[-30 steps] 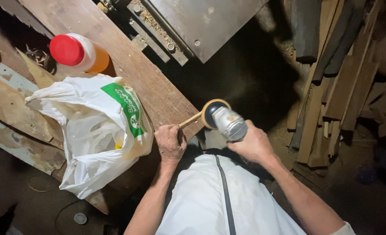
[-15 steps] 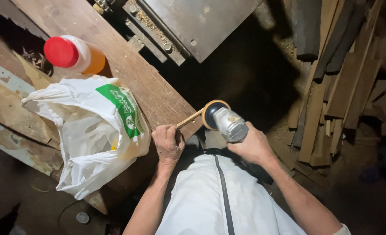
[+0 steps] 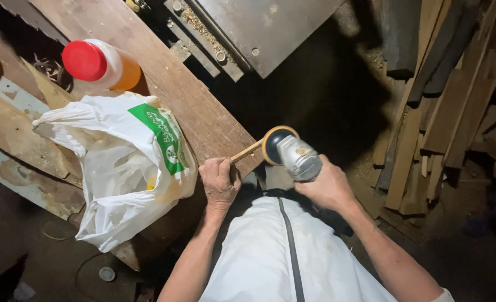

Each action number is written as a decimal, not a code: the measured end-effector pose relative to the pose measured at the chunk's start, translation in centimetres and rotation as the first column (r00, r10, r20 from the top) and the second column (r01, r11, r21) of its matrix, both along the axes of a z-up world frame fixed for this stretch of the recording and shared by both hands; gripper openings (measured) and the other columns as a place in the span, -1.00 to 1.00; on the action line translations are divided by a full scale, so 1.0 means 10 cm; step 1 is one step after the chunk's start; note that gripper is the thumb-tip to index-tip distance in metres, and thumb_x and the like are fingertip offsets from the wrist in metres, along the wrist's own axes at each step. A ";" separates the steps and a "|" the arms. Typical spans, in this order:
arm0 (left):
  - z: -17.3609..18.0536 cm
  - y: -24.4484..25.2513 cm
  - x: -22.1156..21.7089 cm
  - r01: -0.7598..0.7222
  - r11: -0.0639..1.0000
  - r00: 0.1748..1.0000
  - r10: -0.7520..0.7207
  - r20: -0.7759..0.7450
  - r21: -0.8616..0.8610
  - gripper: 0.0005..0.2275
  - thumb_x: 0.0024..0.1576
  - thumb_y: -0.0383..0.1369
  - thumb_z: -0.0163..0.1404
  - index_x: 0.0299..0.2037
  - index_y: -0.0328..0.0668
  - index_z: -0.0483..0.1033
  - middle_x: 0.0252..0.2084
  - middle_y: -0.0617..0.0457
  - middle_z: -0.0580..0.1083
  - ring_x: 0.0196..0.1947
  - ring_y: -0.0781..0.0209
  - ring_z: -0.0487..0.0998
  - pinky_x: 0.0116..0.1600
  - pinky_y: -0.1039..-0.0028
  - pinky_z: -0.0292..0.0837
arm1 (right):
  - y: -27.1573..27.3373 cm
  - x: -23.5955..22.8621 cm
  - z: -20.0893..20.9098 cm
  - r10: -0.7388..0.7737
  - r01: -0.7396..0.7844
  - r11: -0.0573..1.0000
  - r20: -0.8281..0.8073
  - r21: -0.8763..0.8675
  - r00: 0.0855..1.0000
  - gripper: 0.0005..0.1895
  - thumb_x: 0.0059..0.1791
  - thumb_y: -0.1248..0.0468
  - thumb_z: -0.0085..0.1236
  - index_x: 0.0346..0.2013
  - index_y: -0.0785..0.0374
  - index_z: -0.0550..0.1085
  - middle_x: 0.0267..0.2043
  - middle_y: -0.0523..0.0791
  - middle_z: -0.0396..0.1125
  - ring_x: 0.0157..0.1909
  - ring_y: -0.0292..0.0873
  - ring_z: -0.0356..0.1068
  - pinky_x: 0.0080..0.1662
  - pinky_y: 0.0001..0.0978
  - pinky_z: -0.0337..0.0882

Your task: Sanding a small wooden piece with a power sander and then mixing wood filler or glue in a small container.

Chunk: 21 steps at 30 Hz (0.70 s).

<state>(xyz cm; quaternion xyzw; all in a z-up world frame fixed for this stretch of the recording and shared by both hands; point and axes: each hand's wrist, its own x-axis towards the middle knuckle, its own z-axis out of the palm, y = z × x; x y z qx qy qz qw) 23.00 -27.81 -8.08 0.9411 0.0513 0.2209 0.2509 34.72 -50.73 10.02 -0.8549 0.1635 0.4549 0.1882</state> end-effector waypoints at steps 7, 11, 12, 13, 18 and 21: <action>0.07 0.00 0.03 0.027 1.000 0.999 -0.027 0.020 0.000 -0.80 -0.07 -0.50 0.07 -0.29 0.06 0.43 -0.33 0.22 0.46 -0.26 0.16 0.53 -0.14 0.35 0.33 | 0.12 -0.09 -0.06 0.098 -0.098 0.995 -0.065 0.004 0.993 -0.22 -0.34 -0.18 0.40 0.03 0.15 0.43 -0.04 0.14 0.50 0.11 0.22 0.48 0.09 0.08 0.49; 0.07 -0.01 0.02 0.018 1.000 1.000 -0.018 0.025 0.007 -0.80 -0.07 -0.50 0.07 -0.30 0.07 0.43 -0.32 0.23 0.45 -0.26 0.18 0.52 -0.14 0.36 0.32 | 0.01 -0.04 -0.08 0.020 -0.020 1.000 -0.018 -0.020 1.000 -0.19 -0.38 -0.13 0.46 0.03 0.17 0.44 -0.03 0.17 0.49 0.12 0.22 0.47 0.09 0.09 0.48; 0.06 -0.01 0.02 0.017 1.000 0.999 -0.017 0.028 0.007 -0.80 -0.07 -0.50 0.07 -0.31 0.06 0.43 -0.32 0.23 0.45 -0.26 0.18 0.52 -0.13 0.36 0.32 | -0.02 -0.03 -0.09 -0.029 0.030 0.999 0.003 -0.018 1.000 -0.17 -0.41 -0.10 0.48 0.04 0.17 0.44 -0.02 0.16 0.49 0.13 0.22 0.46 0.09 0.10 0.48; 0.08 0.00 0.03 0.014 1.000 0.999 -0.014 0.028 0.006 -0.80 -0.07 -0.50 0.07 -0.31 0.06 0.43 -0.32 0.23 0.45 -0.26 0.18 0.52 -0.13 0.36 0.32 | -0.06 -0.02 -0.08 -0.027 0.027 0.999 0.004 -0.019 1.000 -0.17 -0.41 -0.10 0.48 0.04 0.17 0.44 -0.02 0.16 0.49 0.13 0.22 0.46 0.09 0.10 0.48; 0.23 0.02 0.09 0.034 0.999 0.999 -0.034 0.037 0.002 -0.80 -0.07 -0.53 0.09 -0.31 0.02 0.43 -0.33 0.18 0.44 -0.28 0.15 0.52 -0.16 0.34 0.31 | -0.30 0.01 -0.14 -0.239 0.232 0.970 0.099 0.076 0.966 -0.24 -0.39 0.07 0.42 0.07 0.22 0.46 0.02 0.23 0.45 0.17 0.31 0.39 0.01 0.26 0.37; 0.11 0.00 0.05 0.022 1.000 0.999 -0.022 0.034 0.012 -0.79 -0.08 -0.53 0.08 -0.29 0.03 0.43 -0.32 0.19 0.44 -0.28 0.15 0.52 -0.16 0.34 0.31 | -0.19 -0.01 -0.03 -0.233 0.231 0.972 0.079 0.034 0.969 -0.20 -0.40 0.08 0.43 0.12 0.16 0.45 0.05 0.13 0.47 0.18 0.21 0.42 0.09 0.15 0.43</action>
